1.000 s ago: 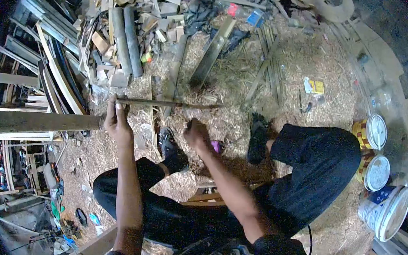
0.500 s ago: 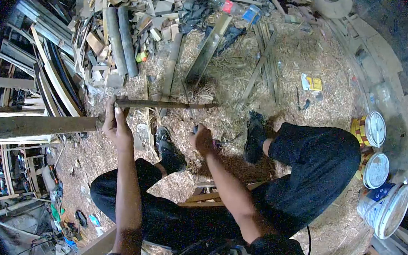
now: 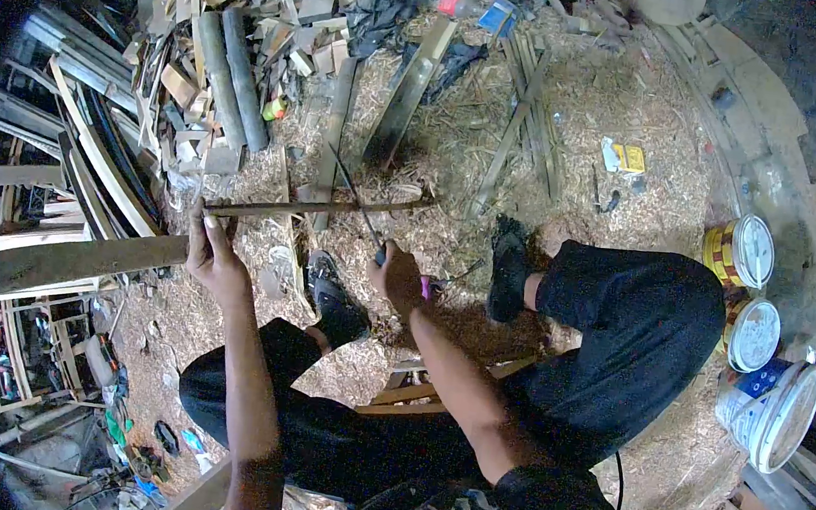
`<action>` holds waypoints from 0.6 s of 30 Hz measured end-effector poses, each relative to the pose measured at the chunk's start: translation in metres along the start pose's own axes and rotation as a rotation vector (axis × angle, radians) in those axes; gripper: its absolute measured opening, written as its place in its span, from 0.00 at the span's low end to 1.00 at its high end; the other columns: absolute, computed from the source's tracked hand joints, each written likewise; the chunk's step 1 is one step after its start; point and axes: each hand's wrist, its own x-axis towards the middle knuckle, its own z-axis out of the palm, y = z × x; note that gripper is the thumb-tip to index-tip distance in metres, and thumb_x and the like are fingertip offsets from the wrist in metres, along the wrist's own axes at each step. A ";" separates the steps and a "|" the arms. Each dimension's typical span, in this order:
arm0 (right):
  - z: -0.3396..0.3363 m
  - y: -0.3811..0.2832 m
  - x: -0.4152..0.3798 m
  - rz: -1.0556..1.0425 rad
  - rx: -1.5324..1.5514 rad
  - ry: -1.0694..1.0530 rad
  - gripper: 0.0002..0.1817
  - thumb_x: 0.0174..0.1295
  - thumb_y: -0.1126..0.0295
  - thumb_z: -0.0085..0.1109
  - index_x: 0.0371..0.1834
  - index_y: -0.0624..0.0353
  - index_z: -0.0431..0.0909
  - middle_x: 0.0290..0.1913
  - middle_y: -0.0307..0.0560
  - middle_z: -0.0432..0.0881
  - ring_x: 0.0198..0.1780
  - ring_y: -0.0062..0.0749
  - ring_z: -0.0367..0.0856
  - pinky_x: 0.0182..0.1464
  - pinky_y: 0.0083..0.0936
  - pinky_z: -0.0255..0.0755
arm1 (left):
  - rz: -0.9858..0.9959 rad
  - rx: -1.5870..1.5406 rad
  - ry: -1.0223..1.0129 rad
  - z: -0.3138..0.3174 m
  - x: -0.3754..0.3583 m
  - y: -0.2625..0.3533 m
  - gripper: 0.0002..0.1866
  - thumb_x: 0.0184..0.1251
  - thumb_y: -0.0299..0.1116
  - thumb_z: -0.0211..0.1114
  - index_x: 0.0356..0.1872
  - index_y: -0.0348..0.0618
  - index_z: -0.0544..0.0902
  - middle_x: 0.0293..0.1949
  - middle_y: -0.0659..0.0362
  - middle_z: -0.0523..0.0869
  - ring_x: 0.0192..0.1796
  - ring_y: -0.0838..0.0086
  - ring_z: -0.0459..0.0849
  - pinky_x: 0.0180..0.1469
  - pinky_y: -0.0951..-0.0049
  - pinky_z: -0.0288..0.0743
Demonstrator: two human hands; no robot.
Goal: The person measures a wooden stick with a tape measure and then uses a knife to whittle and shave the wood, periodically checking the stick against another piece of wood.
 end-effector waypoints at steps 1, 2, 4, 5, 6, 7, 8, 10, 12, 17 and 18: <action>0.010 0.014 0.004 -0.051 -0.024 0.056 0.15 0.50 0.62 0.63 0.34 0.63 0.76 0.29 0.63 0.81 0.34 0.59 0.81 0.38 0.46 0.75 | -0.009 0.055 -0.013 -0.004 0.002 -0.002 0.17 0.73 0.28 0.53 0.58 0.30 0.73 0.51 0.50 0.78 0.50 0.69 0.81 0.52 0.67 0.81; 0.015 0.029 0.008 -0.053 -0.024 0.056 0.15 0.50 0.62 0.63 0.34 0.63 0.76 0.29 0.63 0.81 0.34 0.59 0.81 0.38 0.46 0.75 | -0.007 0.055 -0.011 -0.005 0.003 -0.003 0.17 0.73 0.28 0.53 0.58 0.30 0.73 0.51 0.50 0.78 0.50 0.69 0.81 0.52 0.67 0.81; 0.016 0.077 0.013 0.076 -0.099 0.020 0.15 0.51 0.62 0.62 0.34 0.64 0.76 0.30 0.64 0.81 0.35 0.59 0.81 0.39 0.46 0.75 | -0.023 0.003 -0.022 -0.006 0.003 -0.004 0.16 0.73 0.28 0.53 0.58 0.30 0.74 0.51 0.51 0.79 0.50 0.70 0.80 0.51 0.67 0.81; 0.007 0.082 0.015 -0.011 -0.162 -0.010 0.15 0.51 0.63 0.60 0.34 0.65 0.76 0.31 0.65 0.81 0.35 0.59 0.82 0.39 0.45 0.75 | -0.017 0.000 -0.020 -0.006 0.004 -0.005 0.16 0.73 0.28 0.53 0.58 0.30 0.74 0.51 0.51 0.79 0.50 0.70 0.80 0.51 0.67 0.81; 0.002 0.071 0.019 -0.015 -0.161 -0.007 0.15 0.51 0.63 0.60 0.34 0.65 0.76 0.31 0.65 0.81 0.35 0.59 0.82 0.39 0.45 0.75 | -0.040 -0.016 -0.007 -0.007 0.004 -0.007 0.16 0.73 0.28 0.53 0.57 0.31 0.74 0.51 0.51 0.79 0.51 0.70 0.80 0.51 0.67 0.81; -0.007 0.053 0.019 0.041 -0.179 -0.014 0.15 0.52 0.63 0.60 0.34 0.65 0.76 0.32 0.65 0.81 0.36 0.58 0.82 0.39 0.44 0.76 | -0.070 -0.031 0.006 -0.008 0.002 -0.009 0.16 0.73 0.28 0.53 0.57 0.31 0.74 0.51 0.51 0.79 0.51 0.70 0.80 0.51 0.66 0.81; -0.009 0.042 0.012 0.107 -0.195 -0.028 0.14 0.52 0.64 0.60 0.35 0.65 0.76 0.32 0.65 0.81 0.36 0.57 0.82 0.40 0.44 0.76 | -0.083 -0.025 0.003 -0.010 -0.001 -0.010 0.16 0.73 0.28 0.53 0.57 0.31 0.74 0.51 0.51 0.79 0.51 0.70 0.80 0.51 0.66 0.81; -0.003 0.035 0.009 0.019 -0.099 0.024 0.16 0.51 0.62 0.64 0.34 0.64 0.77 0.32 0.63 0.81 0.37 0.57 0.81 0.39 0.45 0.75 | -0.077 -0.007 0.002 -0.006 0.005 -0.012 0.16 0.72 0.28 0.53 0.57 0.31 0.74 0.51 0.51 0.79 0.51 0.69 0.80 0.51 0.66 0.81; -0.002 0.031 0.000 0.085 -0.079 0.052 0.17 0.51 0.62 0.63 0.37 0.65 0.77 0.32 0.64 0.81 0.37 0.58 0.81 0.40 0.44 0.74 | -0.066 0.001 0.022 -0.007 0.004 -0.010 0.16 0.72 0.29 0.54 0.57 0.32 0.75 0.51 0.51 0.80 0.51 0.69 0.80 0.51 0.66 0.81; -0.003 0.123 0.013 0.193 -0.236 -0.040 0.20 0.47 0.60 0.69 0.34 0.66 0.79 0.33 0.63 0.82 0.36 0.56 0.82 0.39 0.43 0.75 | -0.026 0.003 0.015 -0.004 0.011 -0.012 0.17 0.72 0.30 0.55 0.57 0.30 0.74 0.53 0.50 0.79 0.52 0.70 0.79 0.51 0.67 0.81; -0.001 0.111 0.007 0.179 -0.255 -0.042 0.20 0.47 0.60 0.68 0.35 0.66 0.79 0.32 0.62 0.82 0.35 0.55 0.82 0.39 0.43 0.75 | 0.000 0.026 0.021 -0.004 0.009 -0.009 0.17 0.72 0.29 0.56 0.57 0.30 0.74 0.53 0.50 0.79 0.51 0.70 0.80 0.50 0.68 0.82</action>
